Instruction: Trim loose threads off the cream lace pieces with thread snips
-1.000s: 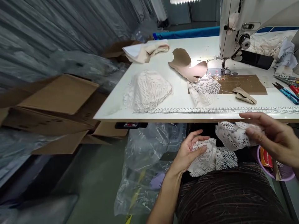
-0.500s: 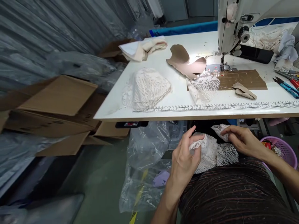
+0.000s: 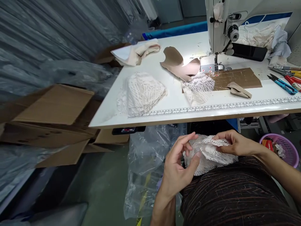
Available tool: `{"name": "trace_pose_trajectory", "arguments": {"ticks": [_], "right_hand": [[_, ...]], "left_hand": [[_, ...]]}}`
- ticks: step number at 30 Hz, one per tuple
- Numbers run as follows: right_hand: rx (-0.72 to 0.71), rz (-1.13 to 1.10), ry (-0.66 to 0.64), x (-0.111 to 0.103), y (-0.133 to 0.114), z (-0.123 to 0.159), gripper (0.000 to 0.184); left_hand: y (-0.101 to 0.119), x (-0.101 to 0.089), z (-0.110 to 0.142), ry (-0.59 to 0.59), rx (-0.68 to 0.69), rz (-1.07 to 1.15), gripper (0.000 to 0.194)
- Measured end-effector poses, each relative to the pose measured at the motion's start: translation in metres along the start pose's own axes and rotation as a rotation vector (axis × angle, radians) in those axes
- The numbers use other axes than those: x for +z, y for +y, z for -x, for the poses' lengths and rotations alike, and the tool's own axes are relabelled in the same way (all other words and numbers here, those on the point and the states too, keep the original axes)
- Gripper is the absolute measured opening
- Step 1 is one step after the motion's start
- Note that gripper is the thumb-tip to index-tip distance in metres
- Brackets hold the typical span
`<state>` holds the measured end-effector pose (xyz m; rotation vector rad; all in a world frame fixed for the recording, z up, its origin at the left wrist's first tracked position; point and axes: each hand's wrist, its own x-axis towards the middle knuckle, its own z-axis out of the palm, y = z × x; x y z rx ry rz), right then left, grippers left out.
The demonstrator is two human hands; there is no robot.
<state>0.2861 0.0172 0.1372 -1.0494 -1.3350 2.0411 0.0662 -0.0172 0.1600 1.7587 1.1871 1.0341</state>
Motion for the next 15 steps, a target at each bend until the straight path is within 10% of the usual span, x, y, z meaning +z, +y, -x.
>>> {"name": "trace_pose_trajectory", "arguments": {"ticks": [15], "right_hand": [[-0.388, 0.642, 0.157, 0.007, -0.006, 0.016, 0.026]], "left_hand": [[-0.010, 0.008, -0.021, -0.223, 0.125, -0.096, 0.012]]}}
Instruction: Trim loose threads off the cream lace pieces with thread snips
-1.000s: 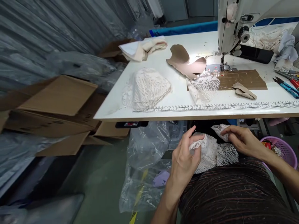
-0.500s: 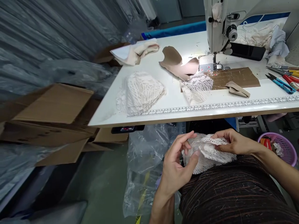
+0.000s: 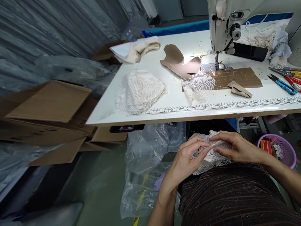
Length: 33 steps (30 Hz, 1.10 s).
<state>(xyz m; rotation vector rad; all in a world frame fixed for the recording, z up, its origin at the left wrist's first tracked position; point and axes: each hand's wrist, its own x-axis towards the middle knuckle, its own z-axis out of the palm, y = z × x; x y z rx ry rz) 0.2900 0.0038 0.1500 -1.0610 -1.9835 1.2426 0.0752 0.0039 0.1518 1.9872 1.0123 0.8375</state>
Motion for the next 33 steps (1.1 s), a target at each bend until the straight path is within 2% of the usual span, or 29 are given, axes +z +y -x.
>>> {"name": "trace_pose_trajectory", "arguments": {"ticks": [5, 10, 13, 16, 21, 26, 33], "right_hand": [[-0.066, -0.012, -0.145, -0.002, -0.007, 0.000, 0.025], [-0.083, -0.064, -0.227, -0.001, -0.011, 0.001, 0.025], [-0.068, -0.082, -0.245, -0.001, -0.011, 0.003, 0.025], [-0.063, -0.058, -0.210, -0.001, -0.011, 0.004, 0.024], [-0.081, -0.005, -0.052, 0.002, -0.008, 0.005, 0.020], [-0.059, -0.103, 0.050, 0.010, 0.004, 0.003, 0.018], [-0.027, -0.174, 0.107, 0.015, 0.010, -0.001, 0.018]], "left_hand": [[0.004, -0.005, 0.001, -0.032, -0.039, 0.012, 0.014], [-0.007, -0.004, -0.005, -0.209, -0.015, 0.310, 0.023], [-0.014, 0.000, -0.006, -0.212, -0.053, 0.388, 0.028], [-0.016, 0.004, -0.004, -0.161, -0.111, 0.410, 0.028], [-0.016, 0.003, 0.000, -0.016, -0.143, 0.346, 0.025], [-0.020, 0.001, 0.002, -0.082, -0.093, 0.314, 0.023], [-0.031, 0.008, 0.007, 0.028, -0.117, 0.474, 0.022]]}}
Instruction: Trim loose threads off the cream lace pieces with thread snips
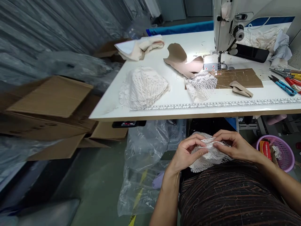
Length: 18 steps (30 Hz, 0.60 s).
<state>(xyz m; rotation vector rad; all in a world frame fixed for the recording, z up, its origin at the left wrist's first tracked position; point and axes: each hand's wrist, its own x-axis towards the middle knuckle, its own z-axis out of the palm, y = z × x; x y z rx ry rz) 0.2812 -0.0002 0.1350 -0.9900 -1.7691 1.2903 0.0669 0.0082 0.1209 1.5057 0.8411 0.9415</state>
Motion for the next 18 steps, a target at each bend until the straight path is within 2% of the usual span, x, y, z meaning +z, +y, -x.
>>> {"name": "trace_pose_trajectory", "arguments": {"ticks": [7, 12, 18], "right_hand": [[0.042, -0.076, 0.040, 0.005, 0.002, -0.001, 0.023], [0.183, -0.218, 0.135, 0.013, 0.004, -0.003, 0.033], [0.296, -0.355, 0.230, 0.017, 0.006, -0.005, 0.035]], "left_hand": [[0.000, 0.002, 0.002, 0.093, -0.065, 0.104, 0.026], [0.001, 0.004, 0.000, 0.195, -0.176, 0.127, 0.033], [0.000, 0.005, 0.000, 0.183, -0.236, 0.179, 0.035]]}}
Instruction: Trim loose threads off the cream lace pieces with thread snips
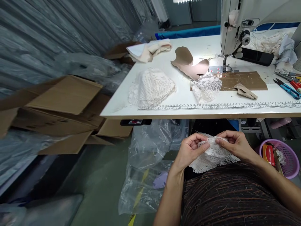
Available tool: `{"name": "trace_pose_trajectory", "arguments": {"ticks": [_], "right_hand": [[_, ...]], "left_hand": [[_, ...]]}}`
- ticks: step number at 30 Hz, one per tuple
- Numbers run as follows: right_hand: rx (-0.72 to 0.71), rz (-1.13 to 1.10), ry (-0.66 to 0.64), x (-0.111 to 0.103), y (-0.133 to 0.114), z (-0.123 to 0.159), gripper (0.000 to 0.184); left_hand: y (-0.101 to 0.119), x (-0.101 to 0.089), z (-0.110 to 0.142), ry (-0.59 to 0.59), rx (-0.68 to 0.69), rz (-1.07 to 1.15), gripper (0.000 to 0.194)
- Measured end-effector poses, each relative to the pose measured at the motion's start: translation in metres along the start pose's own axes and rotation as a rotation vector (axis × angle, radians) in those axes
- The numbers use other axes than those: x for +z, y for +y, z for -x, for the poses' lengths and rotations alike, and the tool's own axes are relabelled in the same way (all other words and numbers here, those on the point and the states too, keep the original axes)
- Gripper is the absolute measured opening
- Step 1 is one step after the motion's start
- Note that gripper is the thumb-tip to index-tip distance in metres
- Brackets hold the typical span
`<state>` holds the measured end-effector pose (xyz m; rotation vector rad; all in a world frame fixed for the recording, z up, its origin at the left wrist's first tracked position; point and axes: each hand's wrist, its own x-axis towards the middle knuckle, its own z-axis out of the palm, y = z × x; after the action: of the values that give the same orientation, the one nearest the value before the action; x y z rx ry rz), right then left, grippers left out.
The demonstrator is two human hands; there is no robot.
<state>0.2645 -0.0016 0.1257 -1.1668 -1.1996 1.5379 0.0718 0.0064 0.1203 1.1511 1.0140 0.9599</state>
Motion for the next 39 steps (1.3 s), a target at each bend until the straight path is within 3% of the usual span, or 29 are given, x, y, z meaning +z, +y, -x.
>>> {"name": "trace_pose_trajectory", "arguments": {"ticks": [3, 11, 19, 27, 39], "right_hand": [[-0.041, 0.028, 0.013, -0.001, 0.000, 0.000, 0.030], [-0.338, 0.241, 0.013, -0.003, -0.007, 0.011, 0.008], [-0.324, 0.195, 0.066, 0.000, -0.010, 0.014, 0.008], [-0.262, 0.180, 0.114, 0.002, -0.006, 0.016, 0.005], [-0.234, 0.165, 0.135, 0.001, 0.003, 0.010, 0.008]], "left_hand": [[-0.001, -0.001, 0.000, 0.007, 0.001, 0.007, 0.034], [0.005, 0.004, 0.001, 0.042, 0.152, 0.037, 0.027], [0.014, 0.007, 0.004, 0.039, 0.137, 0.038, 0.027], [0.010, 0.013, 0.001, 0.173, 0.068, 0.062, 0.025], [0.007, 0.012, 0.002, 0.163, 0.015, 0.091, 0.050]]}}
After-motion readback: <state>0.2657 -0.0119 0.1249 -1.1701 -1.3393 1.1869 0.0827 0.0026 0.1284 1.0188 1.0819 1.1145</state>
